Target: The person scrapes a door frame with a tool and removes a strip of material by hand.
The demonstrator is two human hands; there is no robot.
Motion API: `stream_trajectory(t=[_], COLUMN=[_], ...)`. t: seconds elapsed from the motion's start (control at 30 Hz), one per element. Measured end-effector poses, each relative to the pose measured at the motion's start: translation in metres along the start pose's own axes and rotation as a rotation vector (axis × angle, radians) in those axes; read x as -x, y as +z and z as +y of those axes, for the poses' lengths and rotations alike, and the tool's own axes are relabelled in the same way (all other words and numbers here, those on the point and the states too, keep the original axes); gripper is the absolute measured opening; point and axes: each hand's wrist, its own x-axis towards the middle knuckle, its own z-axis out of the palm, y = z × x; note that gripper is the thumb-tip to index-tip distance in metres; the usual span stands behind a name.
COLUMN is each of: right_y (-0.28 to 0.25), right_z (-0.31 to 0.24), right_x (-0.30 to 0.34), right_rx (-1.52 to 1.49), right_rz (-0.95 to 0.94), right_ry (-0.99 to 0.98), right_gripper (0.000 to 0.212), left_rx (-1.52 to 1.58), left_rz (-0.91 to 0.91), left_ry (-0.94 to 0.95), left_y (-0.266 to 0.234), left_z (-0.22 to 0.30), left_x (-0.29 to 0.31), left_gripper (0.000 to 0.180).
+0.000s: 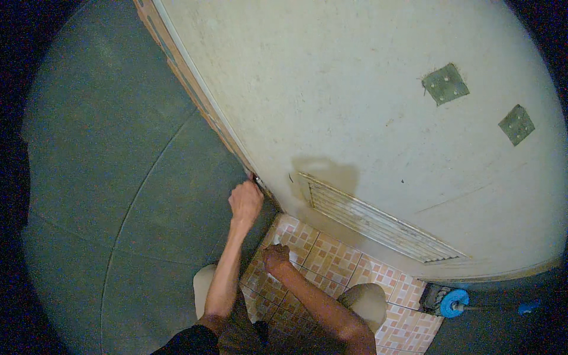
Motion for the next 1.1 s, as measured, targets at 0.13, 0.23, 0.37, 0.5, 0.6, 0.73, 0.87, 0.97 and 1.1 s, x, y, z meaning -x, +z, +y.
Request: stream_trajectory(t=[0.13, 0.23, 0.37, 0.5, 0.6, 0.73, 0.87, 0.97, 1.1], right_y=[0.007, 0.001, 0.011, 0.029, 0.032, 0.023, 0.02, 0.07, 0.025], right_z=[0.004, 0.001, 0.01, 0.01, 0.012, 0.009, 0.002, 0.037, 0.007], right_x=[0.004, 0.006, -0.003, -0.009, -0.015, -0.005, -0.009, -0.042, -0.005], right_rx=[0.017, 0.066, 0.022, 0.014, 0.01, 0.006, -0.02, 0.021, 0.015], right_rz=[0.108, 0.095, 0.087, 0.148, 0.125, 0.267, 0.193, 0.24, 0.356], right_ry=[-0.025, -0.016, -0.016, 0.029, 0.017, -0.066, -0.031, -0.004, -0.05], right_gripper=[0.025, 0.024, 0.024, 0.022, 0.024, 0.022, 0.018, 0.016, 0.016], left_rx=[0.001, 0.011, 0.057, 0.035, 0.059, 0.028, 0.032, 0.069, 0.049], left_rz=[-0.032, -0.03, 0.062, 0.127, 0.112, 0.027, -0.037, -0.003, 0.118], left_ry=[0.017, 0.013, -0.013, -0.016, 0.01, -0.045, -0.031, 0.01, -0.013], left_y=[0.006, -0.01, -0.036, -0.043, -0.038, -0.016, 0.001, -0.003, -0.046], left_z=[-0.001, 0.006, 0.02, 0.024, 0.021, 0.012, -0.001, 0.021, 0.017], left_x=[0.004, 0.002, -0.006, -0.006, -0.006, 0.0, 0.004, -0.001, -0.011], left_gripper=[0.035, 0.035, 0.036, 0.036, 0.036, 0.036, 0.036, 0.035, 0.033])
